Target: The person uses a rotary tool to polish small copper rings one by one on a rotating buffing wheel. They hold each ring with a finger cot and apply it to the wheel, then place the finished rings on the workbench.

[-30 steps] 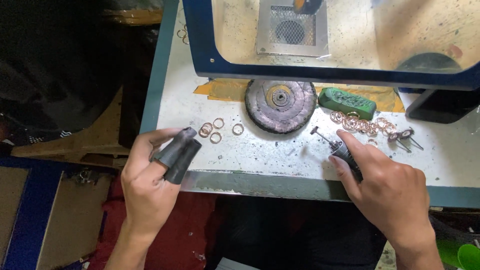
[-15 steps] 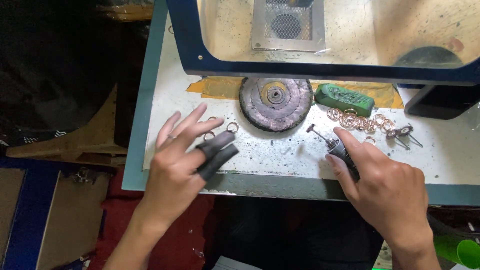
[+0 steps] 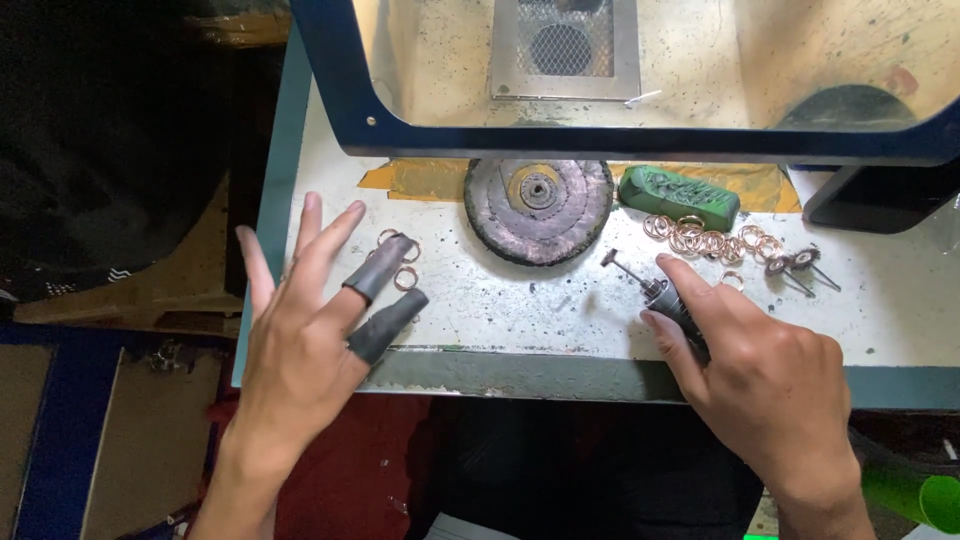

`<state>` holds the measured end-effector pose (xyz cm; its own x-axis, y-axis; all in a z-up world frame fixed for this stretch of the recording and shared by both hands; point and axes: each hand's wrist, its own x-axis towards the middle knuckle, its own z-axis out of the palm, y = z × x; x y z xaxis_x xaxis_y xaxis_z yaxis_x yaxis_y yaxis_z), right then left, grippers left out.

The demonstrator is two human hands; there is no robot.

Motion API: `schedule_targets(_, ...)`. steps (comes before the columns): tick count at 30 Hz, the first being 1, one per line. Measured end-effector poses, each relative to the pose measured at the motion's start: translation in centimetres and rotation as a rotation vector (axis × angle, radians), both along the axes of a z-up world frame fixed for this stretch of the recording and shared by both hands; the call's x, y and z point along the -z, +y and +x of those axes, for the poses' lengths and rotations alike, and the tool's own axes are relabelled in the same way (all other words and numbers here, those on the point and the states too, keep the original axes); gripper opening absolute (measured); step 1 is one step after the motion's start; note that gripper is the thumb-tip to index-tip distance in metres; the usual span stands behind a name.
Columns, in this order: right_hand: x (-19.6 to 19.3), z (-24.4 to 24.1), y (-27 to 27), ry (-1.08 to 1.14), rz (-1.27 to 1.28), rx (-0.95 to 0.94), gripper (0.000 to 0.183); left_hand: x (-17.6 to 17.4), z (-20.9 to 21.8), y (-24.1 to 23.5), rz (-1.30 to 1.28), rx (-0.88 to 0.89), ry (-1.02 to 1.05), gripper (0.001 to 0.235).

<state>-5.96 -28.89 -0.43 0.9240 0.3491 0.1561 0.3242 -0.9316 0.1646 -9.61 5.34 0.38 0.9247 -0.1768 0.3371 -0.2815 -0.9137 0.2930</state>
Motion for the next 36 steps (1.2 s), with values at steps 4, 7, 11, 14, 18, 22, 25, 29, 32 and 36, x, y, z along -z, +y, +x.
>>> schedule_targets(4,0.0,0.0,0.0,-0.031,0.011,-0.007,0.056,0.2,-2.0,0.4,-0.028,-0.005,-0.075,0.052)
schedule_targets(7,0.1,-0.1,-0.1,-0.035,0.017,-0.012,0.055,-0.2,-3.3,0.3,-0.04,-0.008,-0.092,0.037)
schedule_targets(11,0.1,-0.1,0.1,-0.067,0.015,-0.028,0.053,-0.1,-3.4,0.8,-0.014,0.015,-0.035,0.035)
schedule_targets(14,0.1,-0.1,0.2,-0.028,-0.02,0.019,0.055,0.2,-2.6,1.0,0.021,0.027,0.022,0.047)
schedule_targets(18,-0.2,0.0,0.3,0.0,0.004,0.006,0.056,0.4,-2.0,1.2,0.01,0.019,0.02,0.045)
schedule_targets(22,-0.5,0.1,-0.2,-0.001,0.134,-0.027,0.056,0.1,-2.2,0.2,-0.03,0.007,-0.086,0.046)
schedule_targets(25,-0.7,0.5,-1.2,0.0,0.281,-0.041,0.057,0.1,-2.6,-1.2,-0.083,0.013,-0.161,0.043)
schedule_targets(29,-0.8,1.6,-3.0,-0.1,0.33,-0.045,0.057,0.7,-2.7,-3.1,-0.138,0.047,-0.203,0.038)
schedule_targets(32,-1.4,2.5,-3.1,-0.11,0.367,-0.04,0.057,0.7,-2.3,-4.5,-0.187,0.096,-0.252,0.023)
schedule_targets(36,-1.8,3.8,-1.9,-0.076,0.453,-0.121,0.06,0.5,-1.4,-5.9,-0.229,0.154,-0.284,0.018)
